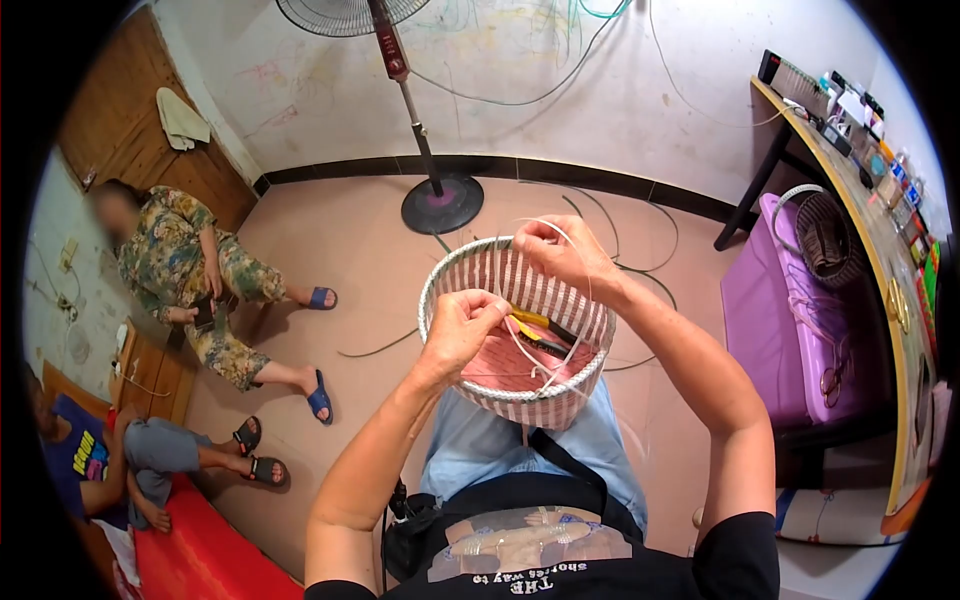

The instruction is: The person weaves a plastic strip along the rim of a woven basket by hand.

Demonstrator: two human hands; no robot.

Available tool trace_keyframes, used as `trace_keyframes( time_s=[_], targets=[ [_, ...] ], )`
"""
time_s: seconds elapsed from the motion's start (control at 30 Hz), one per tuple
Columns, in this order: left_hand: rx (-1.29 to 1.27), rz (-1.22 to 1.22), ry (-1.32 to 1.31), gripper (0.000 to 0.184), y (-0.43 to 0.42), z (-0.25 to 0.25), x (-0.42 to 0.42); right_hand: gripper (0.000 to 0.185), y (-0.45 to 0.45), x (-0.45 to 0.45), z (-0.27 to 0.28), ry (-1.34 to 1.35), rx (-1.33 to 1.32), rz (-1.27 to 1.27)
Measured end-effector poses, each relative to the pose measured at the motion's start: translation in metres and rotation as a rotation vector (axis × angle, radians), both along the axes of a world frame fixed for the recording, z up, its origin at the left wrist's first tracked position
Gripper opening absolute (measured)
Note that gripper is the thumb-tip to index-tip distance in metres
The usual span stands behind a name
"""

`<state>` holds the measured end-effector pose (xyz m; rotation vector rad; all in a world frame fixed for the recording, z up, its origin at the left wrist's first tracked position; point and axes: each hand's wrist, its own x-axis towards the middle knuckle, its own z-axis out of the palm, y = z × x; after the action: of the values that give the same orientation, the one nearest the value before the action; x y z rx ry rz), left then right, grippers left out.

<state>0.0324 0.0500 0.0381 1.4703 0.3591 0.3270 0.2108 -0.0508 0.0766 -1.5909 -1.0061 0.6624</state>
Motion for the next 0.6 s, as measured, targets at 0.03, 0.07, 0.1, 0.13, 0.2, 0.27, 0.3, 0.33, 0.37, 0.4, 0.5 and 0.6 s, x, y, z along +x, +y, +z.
trace_keyframes(
  time_s=[0.03, 0.07, 0.1, 0.13, 0.2, 0.27, 0.3, 0.33, 0.37, 0.4, 0.5, 0.6],
  targets=[
    [-0.028, -0.001, -0.008, 0.018, 0.001, 0.000, 0.000, 0.018, 0.000, 0.003, 0.002, 0.033, -0.087, 0.087],
    [-0.057, -0.002, -0.016, 0.018, 0.001, 0.000, 0.001, 0.018, -0.001, -0.001, 0.000, 0.073, -0.113, 0.179],
    [-0.087, -0.003, -0.022, 0.018, 0.002, 0.000, 0.001, 0.017, -0.001, -0.010, -0.001, 0.114, -0.139, 0.270],
    [-0.093, 0.004, -0.026, 0.018, 0.002, -0.001, 0.001, 0.016, -0.001, -0.016, -0.004, 0.116, -0.115, 0.312],
    [-0.104, 0.018, -0.039, 0.018, 0.002, -0.003, 0.003, 0.014, 0.004, -0.022, -0.010, 0.029, -0.038, 0.239],
    [-0.096, 0.017, 0.027, 0.018, 0.000, 0.003, 0.002, 0.014, 0.010, -0.019, -0.008, -0.073, 0.058, 0.117],
    [-0.091, 0.018, 0.061, 0.018, -0.001, 0.005, 0.000, 0.015, 0.017, -0.011, -0.003, -0.138, 0.112, 0.041],
    [-0.042, -0.013, 0.036, 0.017, 0.000, 0.001, 0.001, 0.016, 0.023, -0.002, 0.003, -0.204, 0.166, -0.036],
    [-0.008, -0.030, 0.039, 0.017, -0.001, 0.000, 0.000, 0.016, 0.029, 0.008, 0.008, -0.244, 0.383, -0.097],
    [0.025, -0.047, 0.041, 0.016, -0.001, 0.001, -0.001, 0.016, 0.034, 0.018, 0.021, -0.129, 0.326, -0.234],
    [0.055, -0.038, 0.022, 0.015, -0.004, 0.002, 0.001, 0.016, 0.037, 0.047, 0.033, -0.035, 0.371, -0.342],
    [-0.019, 0.028, -0.047, 0.015, -0.005, -0.003, 0.002, 0.034, 0.029, 0.026, 0.014, 0.266, 0.003, -0.044]
  ],
)
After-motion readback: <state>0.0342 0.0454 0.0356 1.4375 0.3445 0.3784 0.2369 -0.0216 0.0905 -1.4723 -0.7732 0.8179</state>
